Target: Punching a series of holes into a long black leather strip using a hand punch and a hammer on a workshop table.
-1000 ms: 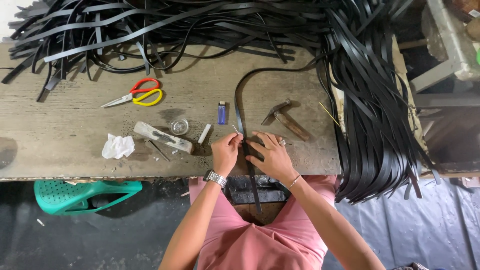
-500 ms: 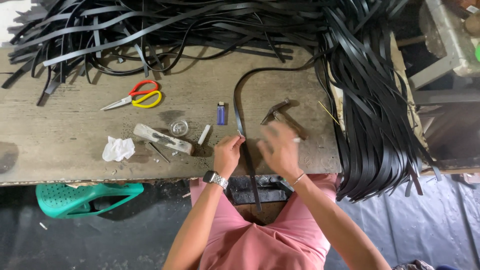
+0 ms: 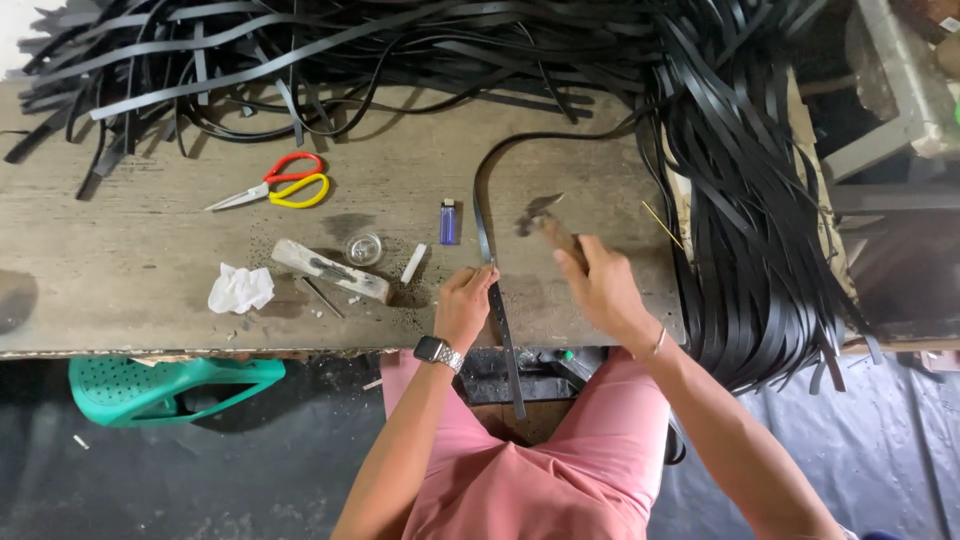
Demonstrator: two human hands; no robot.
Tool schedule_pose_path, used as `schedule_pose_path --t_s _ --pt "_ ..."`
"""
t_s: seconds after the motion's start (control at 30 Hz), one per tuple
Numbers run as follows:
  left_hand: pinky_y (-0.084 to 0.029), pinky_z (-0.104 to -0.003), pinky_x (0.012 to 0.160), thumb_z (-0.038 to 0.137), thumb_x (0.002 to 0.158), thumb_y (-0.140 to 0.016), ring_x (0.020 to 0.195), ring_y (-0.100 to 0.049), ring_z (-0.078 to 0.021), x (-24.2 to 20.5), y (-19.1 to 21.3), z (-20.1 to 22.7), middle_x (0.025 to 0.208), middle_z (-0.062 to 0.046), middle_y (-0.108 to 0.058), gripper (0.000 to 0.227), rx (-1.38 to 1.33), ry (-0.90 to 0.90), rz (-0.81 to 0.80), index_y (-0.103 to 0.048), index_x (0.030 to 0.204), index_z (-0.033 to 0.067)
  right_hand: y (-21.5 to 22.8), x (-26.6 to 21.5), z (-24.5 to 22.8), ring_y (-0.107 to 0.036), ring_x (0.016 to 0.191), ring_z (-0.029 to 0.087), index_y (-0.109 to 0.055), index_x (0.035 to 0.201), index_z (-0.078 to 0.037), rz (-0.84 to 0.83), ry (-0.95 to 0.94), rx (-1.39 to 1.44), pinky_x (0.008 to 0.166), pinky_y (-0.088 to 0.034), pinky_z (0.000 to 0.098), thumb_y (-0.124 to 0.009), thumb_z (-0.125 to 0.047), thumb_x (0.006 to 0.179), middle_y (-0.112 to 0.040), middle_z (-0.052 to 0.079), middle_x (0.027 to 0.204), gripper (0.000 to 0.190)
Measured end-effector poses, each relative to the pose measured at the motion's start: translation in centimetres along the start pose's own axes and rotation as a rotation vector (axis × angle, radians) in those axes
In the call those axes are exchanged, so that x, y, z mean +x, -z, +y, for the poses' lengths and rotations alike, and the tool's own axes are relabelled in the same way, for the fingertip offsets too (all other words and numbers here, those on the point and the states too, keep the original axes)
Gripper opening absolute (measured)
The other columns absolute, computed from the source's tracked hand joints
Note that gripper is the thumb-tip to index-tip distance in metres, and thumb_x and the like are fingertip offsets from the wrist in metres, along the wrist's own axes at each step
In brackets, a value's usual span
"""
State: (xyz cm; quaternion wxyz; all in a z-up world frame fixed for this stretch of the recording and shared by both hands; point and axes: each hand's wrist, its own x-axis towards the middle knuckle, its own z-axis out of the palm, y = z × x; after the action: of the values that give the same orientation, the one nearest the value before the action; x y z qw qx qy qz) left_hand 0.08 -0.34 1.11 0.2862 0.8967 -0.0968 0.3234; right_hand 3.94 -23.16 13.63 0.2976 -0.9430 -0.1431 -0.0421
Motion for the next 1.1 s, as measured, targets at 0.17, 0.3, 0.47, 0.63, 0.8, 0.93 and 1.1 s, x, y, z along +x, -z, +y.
schedule_pose_path --t_s 0.17,0.3,0.47,0.63,0.8,0.93,1.1 --pt "-0.057 -0.026 0.063 0.006 0.096 -0.067 0.069 -0.068 -0.0188 -0.1 -0.3 -0.6 0.075 0.0 -0.065 0.01 -0.018 -0.054 -0.025 -0.071 0.092 0.0141 1.1 -2.5 -5.2 -0.072 0.064 0.042 -0.054 0.111 -0.019 -0.097 0.096 -0.09 0.058 -0.055 0.0508 -0.054 -0.046 0.101 -0.069 0.017 0.067 0.028" --pt "-0.057 -0.026 0.062 0.005 0.095 -0.069 0.068 -0.067 -0.0187 -0.3 -0.6 -0.9 0.073 -0.002 -0.064 0.008 0.022 -0.1 -0.019 -0.07 0.092 0.0125 0.9 -2.1 -5.0 -0.072 0.06 0.04 -0.055 0.11 -0.015 -0.098 0.183 -0.165 0.055 -0.057 0.0462 -0.05 -0.047 0.104 -0.068 0.016 0.063 0.032" --pt "-0.056 -0.029 0.061 0.005 0.097 -0.067 0.067 -0.067 -0.0237 0.8 0.8 0.7 0.072 -0.006 -0.063 0.009 -0.038 -0.069 0.008 -0.07 0.089 0.0097 0.7 -2.5 -3.3 -0.072 0.068 0.04 -0.054 0.115 -0.017 0.058 0.093 0.153 0.059 -0.057 0.0476 -0.047 -0.051 0.101 -0.067 0.016 0.068 0.037" --pt "-0.056 -0.026 0.062 0.007 0.097 -0.068 0.067 -0.066 -0.0213 0.3 0.7 0.1 0.07 -0.004 -0.062 0.009 0.015 -0.1 -0.025 -0.068 0.089 0.0115 0.4 -2.6 -5.4 -0.071 0.062 0.043 -0.056 0.104 -0.014 -0.062 0.111 -0.131 0.055 -0.056 0.0519 -0.052 -0.05 0.102 -0.064 0.018 0.061 0.036" --pt "-0.055 -0.026 0.06 0.008 0.098 -0.068 0.065 -0.066 -0.0217 1.1 1.5 1.2 0.068 -0.005 -0.06 0.011 0.0 -0.064 -0.006 -0.068 0.086 0.0092 -0.9 -1.2 -2.3 -0.07 0.073 0.048 -0.054 0.096 -0.015 -0.021 -0.046 0.007 0.065 -0.052 0.0596 -0.051 -0.053 0.103 -0.066 0.023 0.067 0.039" --pt "-0.056 -0.028 0.062 0.008 0.093 -0.074 0.067 -0.067 -0.0229 1.0 1.4 1.2 0.068 -0.004 -0.062 0.008 -0.08 0.005 0.015 -0.071 0.085 0.0094 -2.2 0.6 1.5 -0.07 0.076 0.029 -0.067 0.112 -0.012 0.249 0.072 -0.374 0.064 -0.054 0.0404 -0.063 -0.037 0.101 -0.068 0.009 0.077 0.027" --pt "-0.057 -0.027 0.063 0.004 0.09 -0.076 0.066 -0.067 -0.0214 1.3 1.5 1.4 0.067 -0.004 -0.063 0.006 -0.119 0.03 0.014 -0.073 0.086 0.0081 -4.3 1.0 2.5 -0.056 0.1 0.023 -0.067 0.126 -0.016 0.274 0.176 -0.654 0.081 -0.046 0.0361 -0.069 -0.023 0.093 -0.065 0.005 0.108 0.033"
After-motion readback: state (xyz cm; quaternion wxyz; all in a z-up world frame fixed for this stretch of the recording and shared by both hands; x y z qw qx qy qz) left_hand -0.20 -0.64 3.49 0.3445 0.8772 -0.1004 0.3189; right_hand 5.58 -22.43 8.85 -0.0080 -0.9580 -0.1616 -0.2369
